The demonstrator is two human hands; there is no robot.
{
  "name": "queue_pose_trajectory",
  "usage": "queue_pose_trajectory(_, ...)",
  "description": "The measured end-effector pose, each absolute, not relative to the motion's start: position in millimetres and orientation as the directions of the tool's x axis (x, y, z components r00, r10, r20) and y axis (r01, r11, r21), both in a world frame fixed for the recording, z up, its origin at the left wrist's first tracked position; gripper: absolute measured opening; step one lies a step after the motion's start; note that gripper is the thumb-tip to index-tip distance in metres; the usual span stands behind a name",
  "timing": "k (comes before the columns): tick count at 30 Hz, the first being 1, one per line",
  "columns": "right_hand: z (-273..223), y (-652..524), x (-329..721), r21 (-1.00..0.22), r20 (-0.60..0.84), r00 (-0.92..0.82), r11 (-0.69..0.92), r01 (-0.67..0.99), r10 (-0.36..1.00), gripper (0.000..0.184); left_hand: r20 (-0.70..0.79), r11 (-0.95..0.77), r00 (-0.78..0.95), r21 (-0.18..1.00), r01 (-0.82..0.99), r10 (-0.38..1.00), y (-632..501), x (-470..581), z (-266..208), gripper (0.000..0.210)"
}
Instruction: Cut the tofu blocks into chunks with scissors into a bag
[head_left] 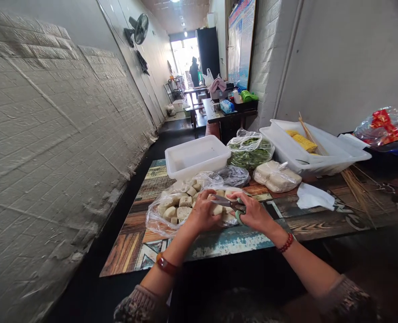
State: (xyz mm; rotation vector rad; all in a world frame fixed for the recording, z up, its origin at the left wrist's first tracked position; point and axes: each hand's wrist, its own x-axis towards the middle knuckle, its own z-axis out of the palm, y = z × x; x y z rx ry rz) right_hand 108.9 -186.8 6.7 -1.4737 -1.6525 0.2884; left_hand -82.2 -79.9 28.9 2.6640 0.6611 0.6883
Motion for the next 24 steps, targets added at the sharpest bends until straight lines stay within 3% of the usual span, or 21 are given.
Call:
queue_pose_trajectory(3, 9, -186, 108, -0.703, 0.424, 0.111, 0.249, 0.666, 0.899, 0.050, 0.367, -0.844, 0.783, 0.405, 0.352, 0.503, -82, -82, 34, 0.036)
queue_pose_trajectory(8, 11, -183, 99, -0.691, 0.408, 0.134, 0.209, 0.692, 0.903, 0.056, 0.382, -0.855, 0.775, 0.349, 0.384, 0.504, -88, -74, 32, 0.060)
queue_pose_trajectory(11, 13, -184, 94, -0.675, 0.406, 0.175, 0.164, 0.720, 0.897, 0.056, 0.400, -0.851, 0.760, 0.358, 0.385, 0.512, -87, -72, 27, 0.038)
queue_pose_trajectory(14, 14, -189, 95, -0.658, 0.415, 0.150, 0.182, 0.731, 0.897, 0.052, 0.397, -0.769, 0.693, 0.524, 0.366, 0.601, -82, -78, 29, 0.026)
queue_pose_trajectory(17, 13, -192, 101, -0.704, 0.397, 0.149, 0.196, 0.682, 0.906, 0.050, 0.338, -0.563, 0.592, 0.789, 0.247, 0.732, -77, -94, 37, 0.032)
queue_pose_trajectory(20, 13, -192, 105, -0.772, 0.344, 0.199, 0.156, 0.616, 0.917, 0.051, 0.205, -0.198, 0.511, 0.978, -0.070, 0.835, -75, -112, 40, 0.053)
queue_pose_trajectory(22, 13, -190, 105, -0.793, 0.306, 0.230, 0.114, 0.598, 0.924, 0.051, 0.098, 0.052, 0.453, 0.950, -0.307, 0.886, -74, -122, 38, 0.062)
queue_pose_trajectory(24, 13, -189, 103, -0.802, 0.265, 0.251, 0.068, 0.593, 0.931, 0.050, -0.027, 0.218, 0.371, 0.847, -0.485, 0.928, -74, -132, 34, 0.056)
